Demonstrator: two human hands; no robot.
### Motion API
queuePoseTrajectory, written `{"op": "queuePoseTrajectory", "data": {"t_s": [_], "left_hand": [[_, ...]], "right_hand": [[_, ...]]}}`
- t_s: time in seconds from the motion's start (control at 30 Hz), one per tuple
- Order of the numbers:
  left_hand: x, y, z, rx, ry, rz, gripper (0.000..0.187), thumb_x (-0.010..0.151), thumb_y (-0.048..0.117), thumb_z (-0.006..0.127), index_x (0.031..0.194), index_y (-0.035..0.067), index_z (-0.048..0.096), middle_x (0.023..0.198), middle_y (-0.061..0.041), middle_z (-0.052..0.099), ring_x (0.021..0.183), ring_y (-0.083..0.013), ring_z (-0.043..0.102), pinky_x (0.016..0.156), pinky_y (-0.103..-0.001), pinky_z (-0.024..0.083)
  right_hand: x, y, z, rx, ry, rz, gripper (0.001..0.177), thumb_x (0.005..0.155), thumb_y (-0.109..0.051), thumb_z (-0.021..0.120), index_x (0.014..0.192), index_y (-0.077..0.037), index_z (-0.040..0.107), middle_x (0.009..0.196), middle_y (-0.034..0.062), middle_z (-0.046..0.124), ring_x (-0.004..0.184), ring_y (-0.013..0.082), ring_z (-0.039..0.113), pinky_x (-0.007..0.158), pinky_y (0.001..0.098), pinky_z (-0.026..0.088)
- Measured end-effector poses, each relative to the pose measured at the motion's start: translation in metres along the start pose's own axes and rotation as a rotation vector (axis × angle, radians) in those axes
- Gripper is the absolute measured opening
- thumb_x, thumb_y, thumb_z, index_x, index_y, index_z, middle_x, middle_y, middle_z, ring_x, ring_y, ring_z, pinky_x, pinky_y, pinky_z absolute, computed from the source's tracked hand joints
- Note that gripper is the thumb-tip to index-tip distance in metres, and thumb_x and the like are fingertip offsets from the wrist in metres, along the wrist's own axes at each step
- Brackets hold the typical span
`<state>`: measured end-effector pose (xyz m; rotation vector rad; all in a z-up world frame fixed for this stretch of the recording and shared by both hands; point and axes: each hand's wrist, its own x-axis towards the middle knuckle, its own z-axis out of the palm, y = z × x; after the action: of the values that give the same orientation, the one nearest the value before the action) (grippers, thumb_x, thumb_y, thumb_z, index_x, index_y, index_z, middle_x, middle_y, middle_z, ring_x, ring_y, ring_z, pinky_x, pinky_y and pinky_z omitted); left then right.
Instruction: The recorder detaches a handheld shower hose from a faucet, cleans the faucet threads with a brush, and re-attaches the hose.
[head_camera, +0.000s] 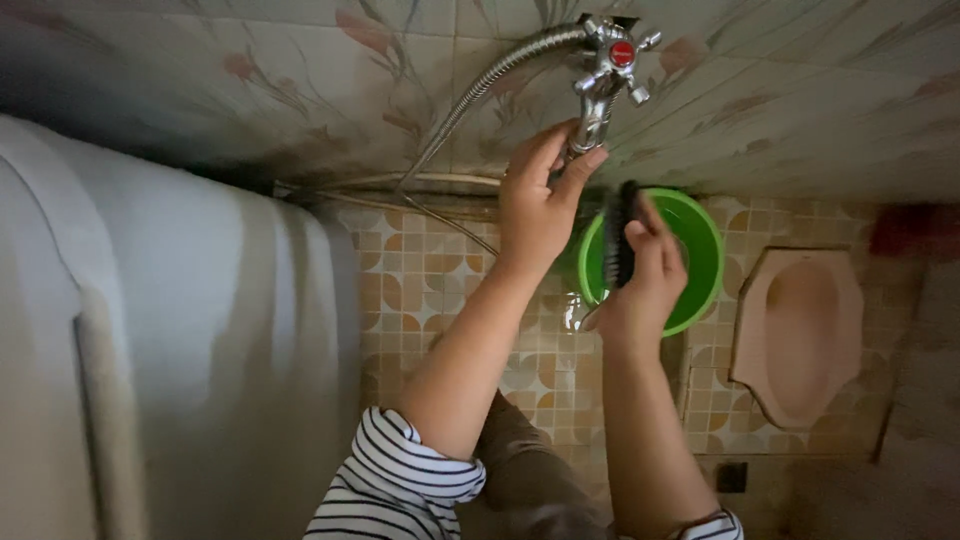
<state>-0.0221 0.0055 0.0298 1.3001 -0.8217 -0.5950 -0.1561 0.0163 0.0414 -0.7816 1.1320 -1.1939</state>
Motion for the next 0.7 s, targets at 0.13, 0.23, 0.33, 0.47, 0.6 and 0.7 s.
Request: {"op": "queuePoseTrajectory", "data": {"t_s": [0.13, 0.23, 0.33, 0.47, 0.6, 0.7], "left_hand": [[-0.001, -0.001, -0.001, -0.187, -0.019, -0.034, 0.038, 0.1, 0.013, 0.073, 0.136, 0.008, 0.061, 0.115, -0.002, 0.069, 0.098, -0.0094, 0.066, 0.09, -0.026, 0.055], [-0.008, -0.023, -0.001, -0.229, -0.026, -0.107, 0.035, 0.1, 0.008, 0.072, 0.133, 0.007, 0.062, 0.114, -0.004, 0.07, 0.1, -0.0111, 0.066, 0.091, -0.027, 0.054], [-0.009, -0.029, -0.005, -0.134, 0.004, -0.057, 0.024, 0.1, 0.005, 0.072, 0.123, 0.005, 0.065, 0.116, -0.004, 0.068, 0.103, -0.0127, 0.067, 0.092, -0.029, 0.055], [-0.001, -0.004, -0.015, -0.039, 0.013, 0.021, 0.019, 0.097, 0.003, 0.072, 0.115, 0.004, 0.065, 0.12, -0.004, 0.065, 0.106, -0.0142, 0.067, 0.087, -0.028, 0.056], [0.002, -0.002, -0.015, 0.054, 0.015, 0.051, 0.019, 0.093, 0.0, 0.076, 0.107, 0.003, 0.065, 0.115, -0.005, 0.067, 0.102, -0.0166, 0.067, 0.079, -0.029, 0.055], [0.003, -0.003, -0.016, 0.096, 0.024, 0.052, 0.019, 0.091, 0.0, 0.077, 0.106, 0.002, 0.065, 0.112, -0.006, 0.068, 0.099, -0.0174, 0.067, 0.077, -0.029, 0.054]], "right_hand": [[0.004, -0.023, 0.009, -0.217, -0.142, -0.366, 0.042, 0.102, -0.002, 0.06, 0.144, 0.006, 0.057, 0.142, 0.013, 0.064, 0.128, 0.0187, 0.064, 0.112, 0.032, 0.051], [0.007, -0.043, 0.024, -0.398, -0.217, -0.444, 0.043, 0.102, -0.002, 0.063, 0.144, 0.005, 0.058, 0.137, 0.0128, 0.065, 0.116, 0.0166, 0.063, 0.102, 0.0295, 0.05], [0.024, -0.043, 0.034, -0.345, -0.189, -0.27, 0.039, 0.1, -0.006, 0.066, 0.137, 0.006, 0.066, 0.122, 0.0122, 0.072, 0.099, 0.0149, 0.066, 0.088, 0.027, 0.054], [0.053, -0.056, 0.05, -0.229, -0.169, -0.106, 0.034, 0.097, -0.01, 0.067, 0.127, 0.007, 0.072, 0.109, 0.0101, 0.074, 0.091, 0.0151, 0.068, 0.082, 0.027, 0.055], [0.074, -0.055, 0.05, -0.16, -0.257, 0.034, 0.028, 0.092, -0.009, 0.07, 0.115, 0.007, 0.073, 0.101, 0.0062, 0.074, 0.089, 0.0138, 0.068, 0.081, 0.0261, 0.055], [0.057, -0.074, 0.053, -0.232, -0.268, 0.085, 0.025, 0.09, -0.01, 0.069, 0.111, 0.003, 0.074, 0.096, 0.0041, 0.072, 0.085, 0.0128, 0.066, 0.077, 0.0257, 0.052]]}}
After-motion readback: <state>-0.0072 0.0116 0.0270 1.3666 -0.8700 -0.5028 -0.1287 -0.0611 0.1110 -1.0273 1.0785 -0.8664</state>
